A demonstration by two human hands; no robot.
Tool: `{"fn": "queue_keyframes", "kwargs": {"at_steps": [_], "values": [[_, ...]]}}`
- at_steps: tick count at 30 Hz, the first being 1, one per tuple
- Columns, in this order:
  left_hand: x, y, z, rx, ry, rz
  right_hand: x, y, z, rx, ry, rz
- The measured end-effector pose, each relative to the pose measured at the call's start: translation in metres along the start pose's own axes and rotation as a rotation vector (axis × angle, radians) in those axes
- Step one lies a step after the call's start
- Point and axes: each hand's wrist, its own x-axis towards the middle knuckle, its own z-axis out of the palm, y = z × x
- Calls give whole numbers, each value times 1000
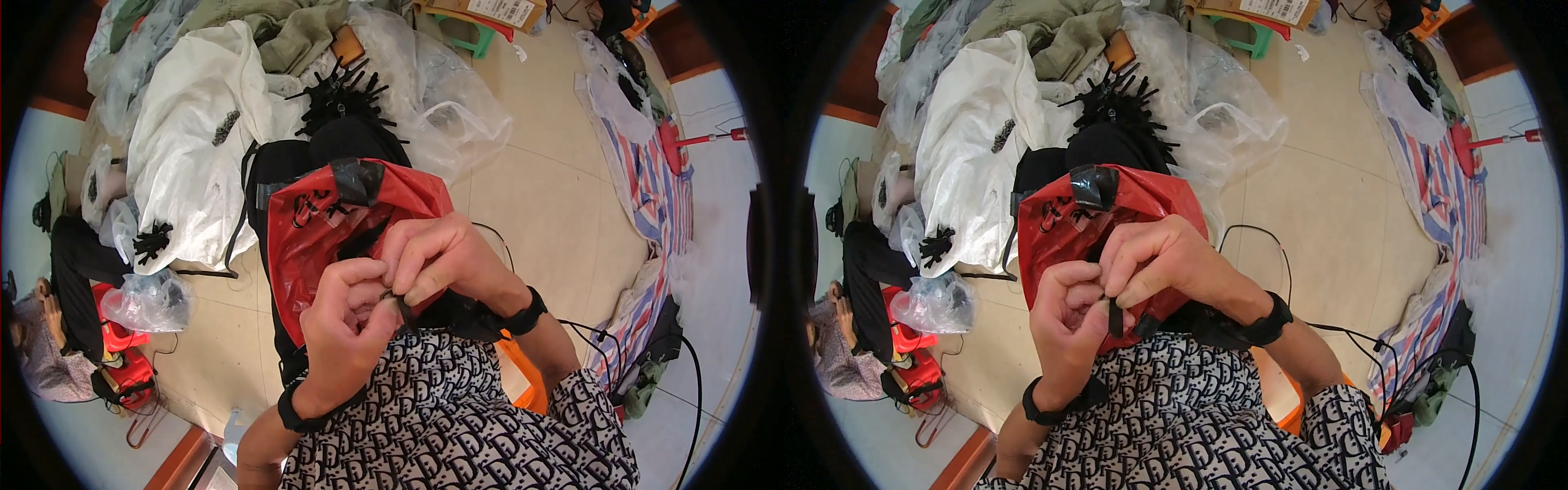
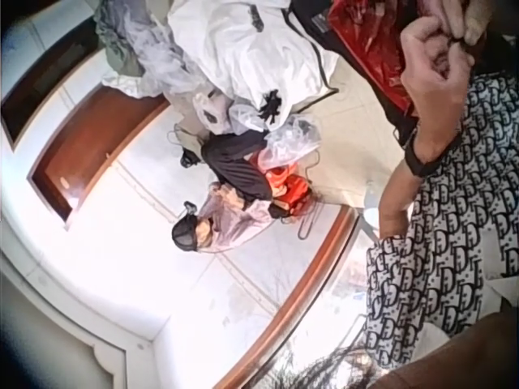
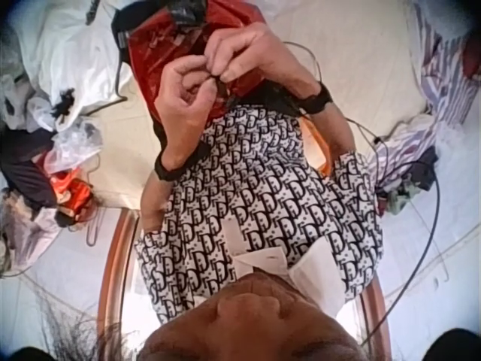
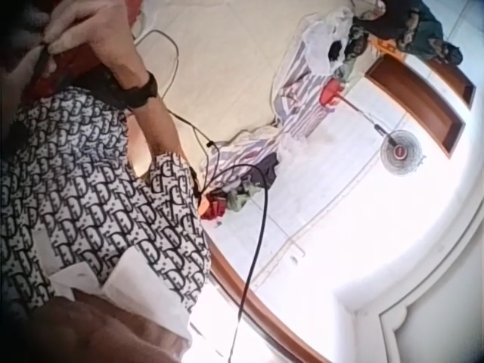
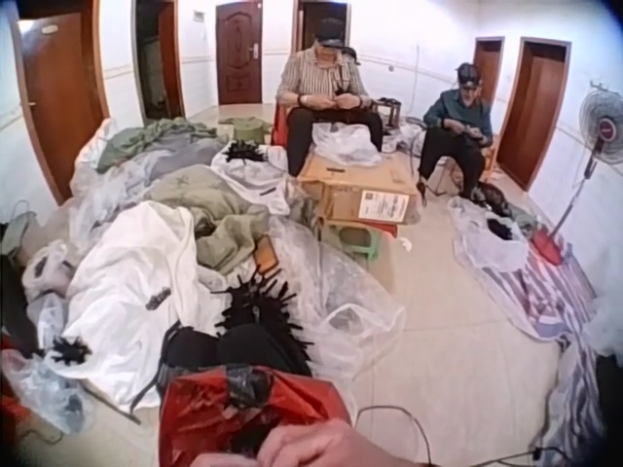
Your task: Manually attaching small black plastic components or fasteners to a red and black fabric shoe upper.
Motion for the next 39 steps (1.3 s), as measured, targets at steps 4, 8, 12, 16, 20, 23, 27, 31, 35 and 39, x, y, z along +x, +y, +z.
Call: {"fn": "queue_keyframes", "kwargs": {"at_steps": [4,8,12,16,20,23,27,31,35,39], "values": [[-4,-9,-5,125,-7,-5,-3,-5,3,-136,18,102],[-7,-14,-3,271,-26,121,-7,-13,6,-306,-14,82],[-11,-14,-6,394,-37,131,-10,-16,11,-326,-4,155],[-12,-14,-7,323,-50,36,-11,-13,13,-548,-46,-1],[-9,-12,-14,286,-110,39,-10,-5,18,-689,19,-148],[-10,-7,-15,238,-150,73,-7,-2,25,-845,48,-311],[-7,-2,-23,103,-188,45,-3,-5,34,-1056,43,-443],[-9,-2,-32,-23,-199,-17,-1,-6,34,-825,87,-403],[-12,-5,-27,-8,-183,21,-4,-6,33,-773,129,-350],[-13,-4,-22,187,-95,191,-4,-9,38,-905,104,-455]]}}
